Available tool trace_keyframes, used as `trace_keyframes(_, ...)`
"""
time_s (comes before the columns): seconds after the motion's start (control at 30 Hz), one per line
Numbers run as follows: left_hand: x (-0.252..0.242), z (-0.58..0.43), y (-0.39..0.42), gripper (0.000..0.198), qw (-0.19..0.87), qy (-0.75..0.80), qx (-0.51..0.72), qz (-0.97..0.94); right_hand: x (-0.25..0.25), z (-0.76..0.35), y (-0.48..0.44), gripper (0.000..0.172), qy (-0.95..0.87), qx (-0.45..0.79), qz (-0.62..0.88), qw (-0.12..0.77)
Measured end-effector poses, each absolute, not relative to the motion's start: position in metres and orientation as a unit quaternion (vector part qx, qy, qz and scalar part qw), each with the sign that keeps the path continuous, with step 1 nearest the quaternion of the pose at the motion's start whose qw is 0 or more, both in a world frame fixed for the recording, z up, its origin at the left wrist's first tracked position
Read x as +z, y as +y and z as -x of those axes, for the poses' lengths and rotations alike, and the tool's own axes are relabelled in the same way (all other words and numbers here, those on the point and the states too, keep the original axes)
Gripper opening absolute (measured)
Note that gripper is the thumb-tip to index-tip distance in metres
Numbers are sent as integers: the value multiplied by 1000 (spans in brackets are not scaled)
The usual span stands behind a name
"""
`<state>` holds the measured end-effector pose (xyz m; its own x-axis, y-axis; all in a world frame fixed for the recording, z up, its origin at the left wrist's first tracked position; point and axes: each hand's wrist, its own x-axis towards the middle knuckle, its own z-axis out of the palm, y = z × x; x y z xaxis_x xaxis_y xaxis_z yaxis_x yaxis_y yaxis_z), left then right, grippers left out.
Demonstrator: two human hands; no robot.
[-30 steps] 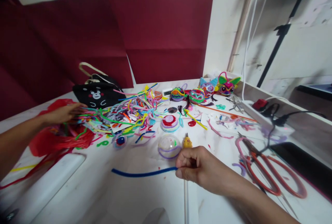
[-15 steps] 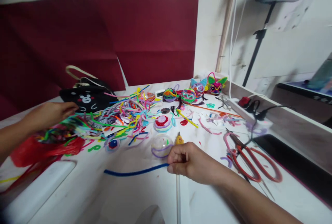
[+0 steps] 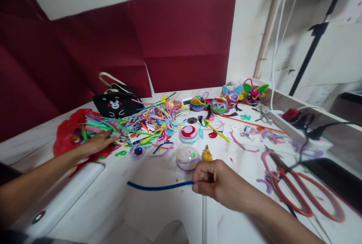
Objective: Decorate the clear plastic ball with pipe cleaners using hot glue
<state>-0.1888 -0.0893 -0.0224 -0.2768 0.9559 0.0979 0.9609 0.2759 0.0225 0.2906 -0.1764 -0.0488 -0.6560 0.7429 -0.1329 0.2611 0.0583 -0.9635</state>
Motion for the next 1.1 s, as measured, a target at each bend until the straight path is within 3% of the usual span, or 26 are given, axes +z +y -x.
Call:
trace_keyframes(0.1, -39, 167, -82, 77, 32, -812, -9, 582, -51, -291, -175, 34, -695, 582, 369, 203)
trace_keyframes(0.33, -44, 145, -73, 80, 59, -823, 17, 564, -56, -292, -176, 37, -703, 573, 371, 200)
trace_keyframes(1.1, -63, 133, -81, 71, 106, -755, 0, 647, -52, -291, -177, 40, -700, 577, 373, 198)
